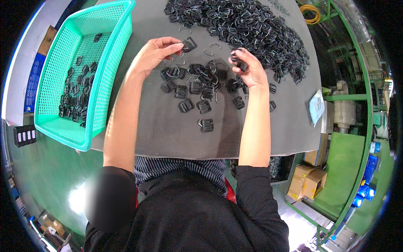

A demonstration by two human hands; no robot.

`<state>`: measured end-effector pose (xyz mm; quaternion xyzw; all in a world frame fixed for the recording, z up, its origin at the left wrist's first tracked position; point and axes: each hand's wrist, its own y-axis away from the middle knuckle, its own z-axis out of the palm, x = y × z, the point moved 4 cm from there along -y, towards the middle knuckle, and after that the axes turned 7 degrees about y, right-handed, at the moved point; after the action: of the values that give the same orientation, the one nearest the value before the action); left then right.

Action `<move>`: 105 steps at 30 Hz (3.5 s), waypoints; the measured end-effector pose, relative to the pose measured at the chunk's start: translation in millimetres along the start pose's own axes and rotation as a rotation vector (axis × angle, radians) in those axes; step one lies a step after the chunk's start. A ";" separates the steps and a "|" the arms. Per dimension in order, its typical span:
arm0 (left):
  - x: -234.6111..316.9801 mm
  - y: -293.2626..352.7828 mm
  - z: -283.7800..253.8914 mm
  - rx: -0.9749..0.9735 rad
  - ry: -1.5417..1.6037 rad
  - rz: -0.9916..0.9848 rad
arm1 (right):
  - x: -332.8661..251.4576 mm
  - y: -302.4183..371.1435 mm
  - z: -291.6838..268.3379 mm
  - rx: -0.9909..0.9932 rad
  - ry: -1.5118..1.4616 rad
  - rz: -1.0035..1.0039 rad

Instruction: The person sorts small black plastic buckles and metal hooks by hand on a metal table, placing the buckles into a teal basket and the hooks into a black bin.

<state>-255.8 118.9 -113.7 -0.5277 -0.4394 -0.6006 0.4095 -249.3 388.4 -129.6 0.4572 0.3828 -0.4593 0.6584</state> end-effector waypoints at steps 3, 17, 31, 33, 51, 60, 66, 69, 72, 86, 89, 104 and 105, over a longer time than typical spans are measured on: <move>-9.3 -3.0 -11.7 -0.045 -0.457 0.012 | 0.2 -1.7 11.0 -0.077 -0.044 0.004; -22.0 52.5 -36.8 -0.041 0.086 -0.187 | -3.2 -8.3 69.3 -0.265 1.282 -0.170; -31.5 54.8 -5.8 0.253 -0.781 -0.032 | -0.1 18.5 32.1 0.070 0.542 0.107; -22.3 51.9 -5.5 0.161 -0.681 -0.096 | -0.2 19.4 28.8 0.109 0.652 0.090; -29.4 -13.3 -30.0 0.364 -0.943 0.016 | 21.2 27.8 75.4 0.119 1.620 0.030; -2.2 67.5 -25.2 0.074 0.363 -0.062 | 22.4 49.6 34.4 -0.046 0.697 0.097; -8.2 93.7 -14.5 0.173 -0.474 -0.077 | 2.2 63.2 28.9 -0.035 0.498 0.014; -28.9 94.5 4.5 0.207 -0.794 0.068 | 11.0 62.2 13.7 -0.138 0.191 0.052; -29.2 91.5 11.8 0.108 -0.657 0.008 | 14.8 74.6 12.7 -0.258 -0.432 -0.045; -23.9 79.3 8.0 -0.093 0.217 -0.172 | 6.0 13.2 91.3 -0.110 1.762 -0.030; -29.9 70.4 23.0 0.029 -0.352 -0.159 | 3.7 9.1 85.3 -0.194 1.831 0.072; 126.8 199.3 -53.2 0.809 -1.080 0.232 | -64.4 25.0 302.4 -0.570 1.001 -0.489; 132.6 206.6 -70.7 0.871 -1.161 0.256 | -59.0 31.1 322.6 -0.549 0.884 -0.489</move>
<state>-92.0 -10.2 33.8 -0.5974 -0.7191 0.0570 0.3504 -209.3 100.8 25.9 0.3160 0.8215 -0.2472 0.4052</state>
